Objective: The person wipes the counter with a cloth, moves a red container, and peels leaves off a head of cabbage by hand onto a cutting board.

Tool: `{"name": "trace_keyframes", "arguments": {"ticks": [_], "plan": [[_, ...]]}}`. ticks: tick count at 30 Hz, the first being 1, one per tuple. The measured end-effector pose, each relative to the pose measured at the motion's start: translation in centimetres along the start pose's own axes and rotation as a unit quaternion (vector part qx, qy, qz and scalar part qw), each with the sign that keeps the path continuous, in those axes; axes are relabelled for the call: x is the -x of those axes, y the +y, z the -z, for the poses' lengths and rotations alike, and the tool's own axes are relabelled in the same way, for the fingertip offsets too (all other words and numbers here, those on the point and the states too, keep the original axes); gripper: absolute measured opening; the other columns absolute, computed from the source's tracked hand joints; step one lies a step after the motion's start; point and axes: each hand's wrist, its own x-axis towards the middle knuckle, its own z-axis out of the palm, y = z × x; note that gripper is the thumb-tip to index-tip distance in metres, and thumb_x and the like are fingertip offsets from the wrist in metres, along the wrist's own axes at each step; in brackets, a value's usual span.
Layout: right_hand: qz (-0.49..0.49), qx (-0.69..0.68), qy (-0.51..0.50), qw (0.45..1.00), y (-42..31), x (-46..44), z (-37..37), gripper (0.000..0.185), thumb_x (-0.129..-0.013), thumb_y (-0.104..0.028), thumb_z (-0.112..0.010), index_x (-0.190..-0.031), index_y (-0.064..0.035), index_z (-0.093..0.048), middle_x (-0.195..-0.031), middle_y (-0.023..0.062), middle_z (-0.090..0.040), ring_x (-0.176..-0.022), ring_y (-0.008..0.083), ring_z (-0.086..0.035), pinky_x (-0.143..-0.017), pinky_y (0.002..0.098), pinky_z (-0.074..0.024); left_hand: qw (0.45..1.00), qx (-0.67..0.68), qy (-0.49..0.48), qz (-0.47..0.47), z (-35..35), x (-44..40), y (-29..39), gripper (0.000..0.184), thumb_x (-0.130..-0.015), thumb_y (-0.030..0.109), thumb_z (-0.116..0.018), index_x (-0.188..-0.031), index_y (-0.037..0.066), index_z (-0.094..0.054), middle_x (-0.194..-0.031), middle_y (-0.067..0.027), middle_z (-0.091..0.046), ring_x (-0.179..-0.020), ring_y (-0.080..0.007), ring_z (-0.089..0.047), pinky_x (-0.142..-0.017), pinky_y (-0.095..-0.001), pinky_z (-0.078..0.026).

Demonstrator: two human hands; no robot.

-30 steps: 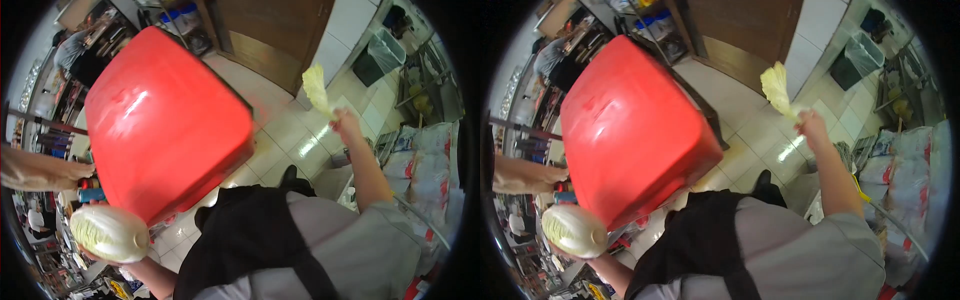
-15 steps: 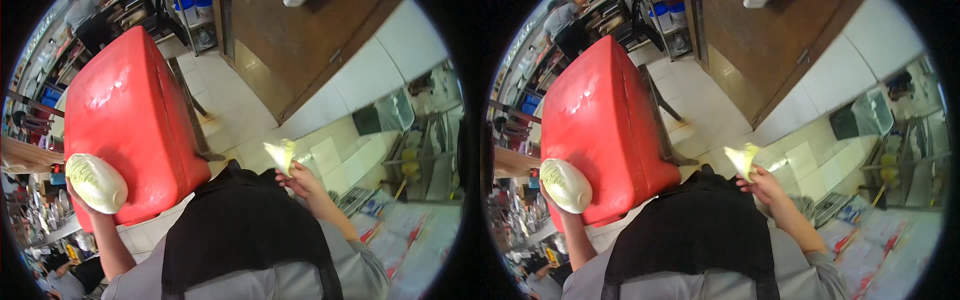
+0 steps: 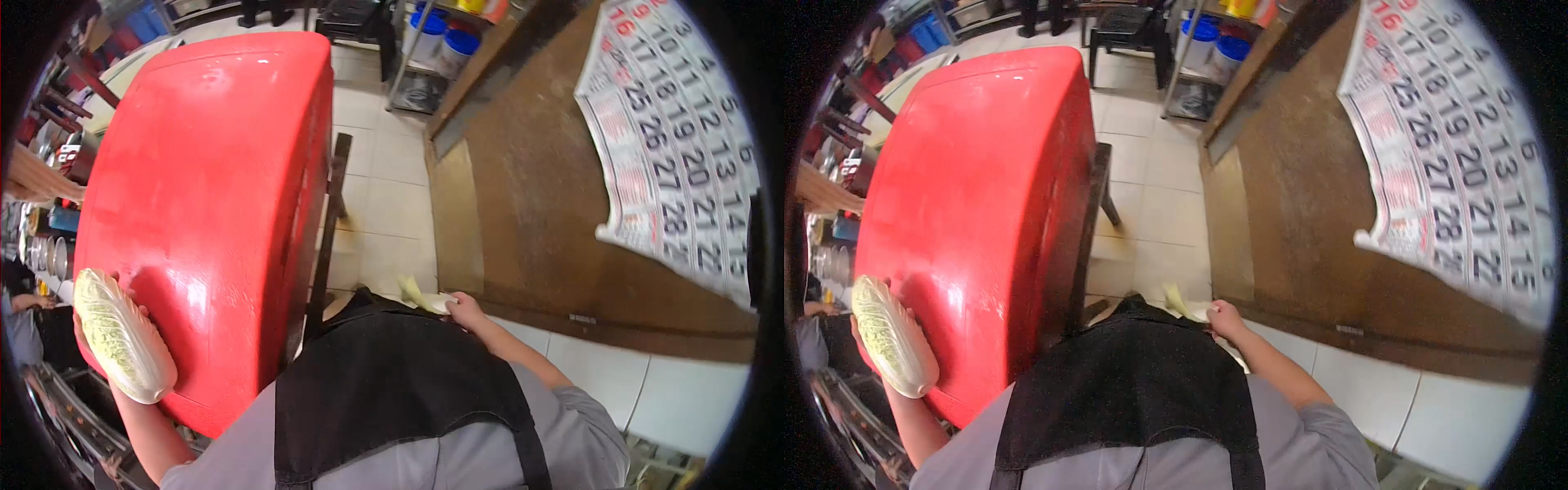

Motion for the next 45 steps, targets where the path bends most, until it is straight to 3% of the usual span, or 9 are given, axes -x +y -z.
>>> {"name": "trace_keyframes", "arguments": {"ticks": [2, 4, 11, 17, 20, 26, 32, 37, 45], "plan": [[-0.094, 0.023, -0.048, 0.994, -3.7, -2.1, 3.4, 0.026, -0.097, -0.022, -0.05, -0.116, -0.0079, -0.061, -0.085, 0.0093, -0.067, -0.057, 0.0159, -0.063, -0.05, 0.0303, -0.0501, 0.992, 0.026, 0.123, -0.011, -1.8, 0.1, 0.0, 0.078, -0.092, 0.063, -0.045, -0.14, 0.001, -0.049, -0.106, -0.0212, -0.068, -0.075, -0.0363, -0.069, -0.071, -0.05, -0.058], [-0.127, -0.025, -0.071, 0.989, -7.3, -3.8, 6.5, 0.024, -0.097, -0.022, -0.046, -0.113, -0.0108, -0.06, -0.077, 0.0073, -0.064, -0.052, 0.0148, -0.061, -0.045, 0.0299, -0.0483, 0.993, -0.012, 0.109, -0.042, -0.9, 0.3, -0.4, 0.075, -0.093, 0.062, -0.045, -0.138, 0.002, -0.052, -0.11, -0.0205, -0.068, -0.081, -0.0361, -0.069, -0.075, -0.0504, -0.058], [-0.014, 0.084, -0.015, 0.996, -13.6, -22.5, 12.4, 0.021, -0.087, -0.005, -0.052, -0.106, -0.0014, -0.06, -0.073, 0.0122, -0.064, -0.051, 0.0246, -0.065, -0.044, 0.0415, -0.0526, 0.903, -0.02, 0.355, -0.24, -11.6, 0.0, -2.4, 0.067, -0.093, 0.058, -0.05, -0.138, 0.008, -0.053, -0.126, -0.0125, -0.063, -0.11, -0.0291, -0.063, -0.092, -0.0467, -0.054], [0.037, 0.259, -0.116, 0.958, -28.8, -36.8, 16.9, 0.019, -0.086, -0.006, -0.053, -0.085, 0.0095, -0.064, -0.066, 0.0186, -0.066, -0.055, 0.0302, -0.069, -0.046, 0.0459, -0.0546, 0.861, 0.036, 0.378, -0.337, -21.6, -4.6, -5.1, 0.062, -0.095, 0.054, -0.051, -0.138, 0.009, -0.053, -0.136, -0.0099, -0.059, -0.12, -0.0293, -0.059, -0.099, -0.0482, -0.051], [0.063, 0.295, -0.179, 0.936, -40.0, -38.0, 18.7, 0.027, -0.089, -0.01, -0.049, -0.113, 0.0018, -0.055, -0.07, 0.0158, -0.063, -0.052, 0.0266, -0.065, -0.041, 0.0414, -0.0501, 0.822, 0.04, 0.42, -0.382, -27.0, -8.1, -4.1, 0.065, -0.094, 0.054, -0.051, -0.14, 0.009, -0.05, -0.138, -0.0113, -0.057, -0.123, -0.031, -0.057, -0.1, -0.0497, -0.05], [0.2, 0.256, -0.179, 0.929, -59.0, -45.7, 17.1, 0.047, -0.085, -0.004, -0.051, -0.132, -0.0034, -0.048, -0.09, 0.0151, -0.067, -0.055, 0.0225, -0.064, -0.041, 0.0354, -0.0467, 0.687, -0.038, 0.581, -0.435, -34.9, -14.0, -1.5, 0.064, -0.095, 0.052, -0.054, -0.138, 0.005, -0.05, -0.136, -0.0135, -0.056, -0.121, -0.0298, -0.057, -0.102, -0.0469, -0.049], [0.252, 0.104, -0.309, 0.911, -71.7, -48.3, 12.4, 0.04, -0.09, -0.004, -0.047, -0.128, -0.0059, -0.06, -0.106, 0.0098, -0.069, -0.087, 0.0202, -0.07, -0.063, 0.0346, -0.0572, 0.524, -0.123, 0.683, -0.494, -37.5, -26.6, 2.7, 0.06, -0.097, 0.049, -0.047, -0.137, 0.004, -0.051, -0.138, -0.0168, -0.054, -0.126, -0.0318, -0.053, -0.104, -0.0478, -0.047], [0.188, 0.024, -0.378, 0.906, -82.1, -44.1, 13.3, 0.036, -0.097, -0.01, -0.04, -0.129, -0.0007, -0.054, -0.115, 0.0147, -0.065, -0.086, 0.025, -0.07, -0.067, 0.0354, -0.0546, 0.593, -0.184, 0.575, -0.533, -35.1, -39.3, 5.5, 0.063, -0.098, 0.049, -0.042, -0.139, 0.002, -0.049, -0.142, -0.0189, -0.051, -0.127, -0.0334, -0.053, -0.104, -0.0474, -0.046], [0.178, -0.065, -0.494, 0.848, -93.5, -49.0, 11.6, 0.036, -0.096, -0.011, -0.04, -0.128, 0.0011, -0.053, -0.115, 0.0163, -0.064, -0.094, 0.0288, -0.068, -0.069, 0.036, -0.0534, 0.613, -0.217, 0.542, -0.532, -32.6, -52.4, 10.3, 0.066, -0.097, 0.05, -0.041, -0.14, 0.001, -0.047, -0.142, -0.0193, -0.051, -0.127, -0.0342, -0.053, -0.105, -0.0479, -0.046]]}}
